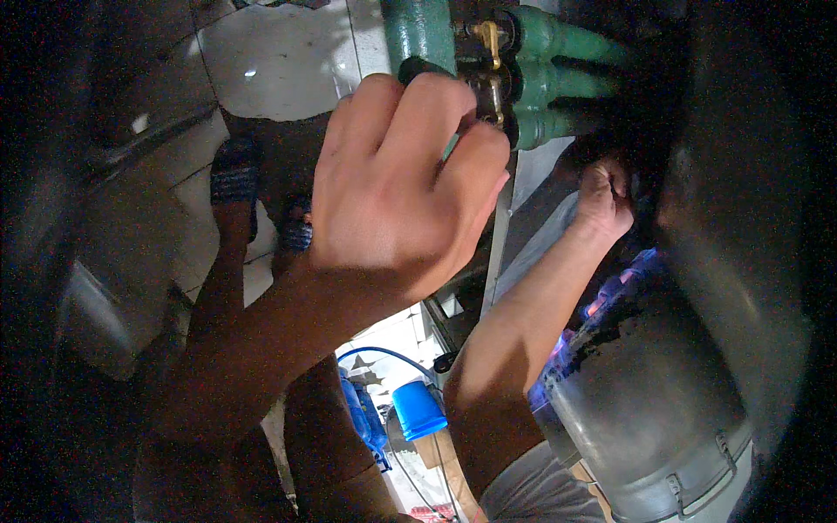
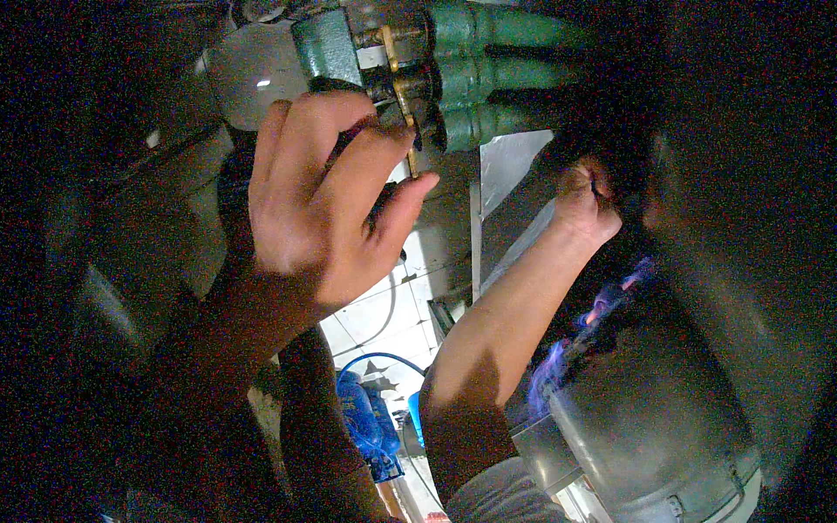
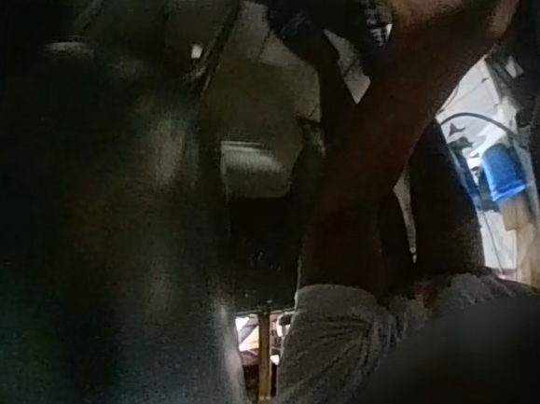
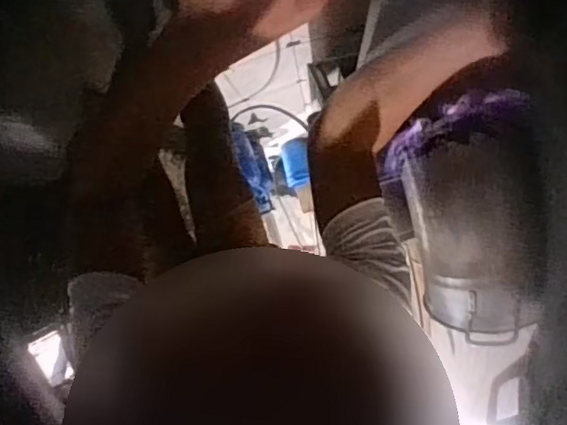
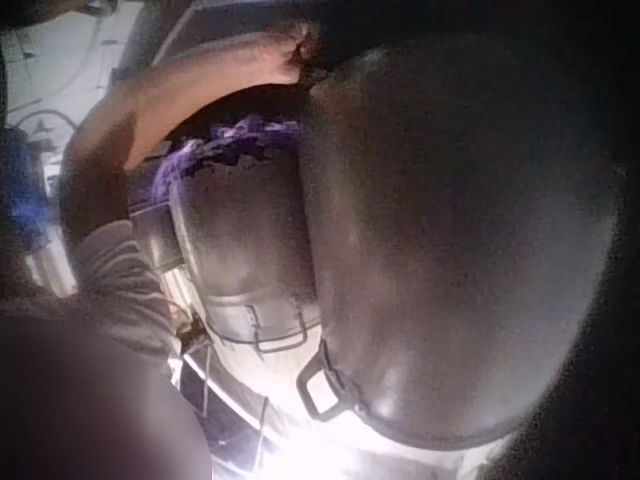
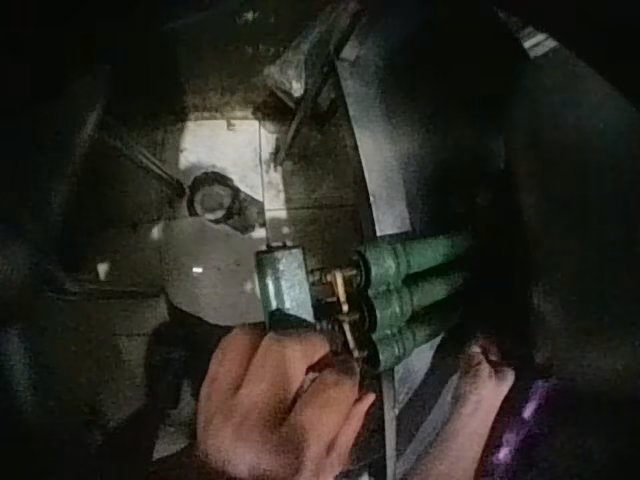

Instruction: The person moves a blue gas cylinder and then uses a wrench to tighten a valve on it. They also handle a blue hose and a cloth while working in a cluttered kitchen area.

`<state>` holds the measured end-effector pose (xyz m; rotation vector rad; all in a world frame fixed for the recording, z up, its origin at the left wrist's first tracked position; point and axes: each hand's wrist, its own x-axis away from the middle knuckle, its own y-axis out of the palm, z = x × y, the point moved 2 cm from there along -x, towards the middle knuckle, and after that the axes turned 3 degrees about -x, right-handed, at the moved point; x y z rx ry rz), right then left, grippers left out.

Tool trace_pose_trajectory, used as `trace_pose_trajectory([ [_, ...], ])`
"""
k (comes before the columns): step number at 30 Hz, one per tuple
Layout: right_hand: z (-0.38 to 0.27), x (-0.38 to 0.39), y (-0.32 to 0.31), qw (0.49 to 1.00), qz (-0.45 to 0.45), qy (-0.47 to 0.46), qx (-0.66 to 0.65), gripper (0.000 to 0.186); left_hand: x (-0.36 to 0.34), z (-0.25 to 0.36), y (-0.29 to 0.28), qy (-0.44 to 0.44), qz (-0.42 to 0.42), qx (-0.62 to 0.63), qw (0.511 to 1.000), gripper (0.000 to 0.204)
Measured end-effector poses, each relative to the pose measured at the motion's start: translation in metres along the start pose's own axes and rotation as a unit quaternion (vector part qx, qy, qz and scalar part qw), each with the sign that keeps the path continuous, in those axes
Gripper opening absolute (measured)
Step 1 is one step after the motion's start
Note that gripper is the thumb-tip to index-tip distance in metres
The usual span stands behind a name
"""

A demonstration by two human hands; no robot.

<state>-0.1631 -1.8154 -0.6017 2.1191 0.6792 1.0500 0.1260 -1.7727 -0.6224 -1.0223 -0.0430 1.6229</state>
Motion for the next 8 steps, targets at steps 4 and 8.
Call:
trace_pose_trajectory([
  [4,-0.006,-0.003,-0.004,1.000,0.007,-0.016,-0.013,0.016,-0.002,0.000,-0.009,-0.010,-0.023,0.015,1.000,0.046],
  [8,-0.057,-0.012,-0.005,0.988,0.117,-0.038,-0.098,0.016,-0.014,0.007,-0.001,-0.027,-0.034,0.065,0.997,0.046],
])
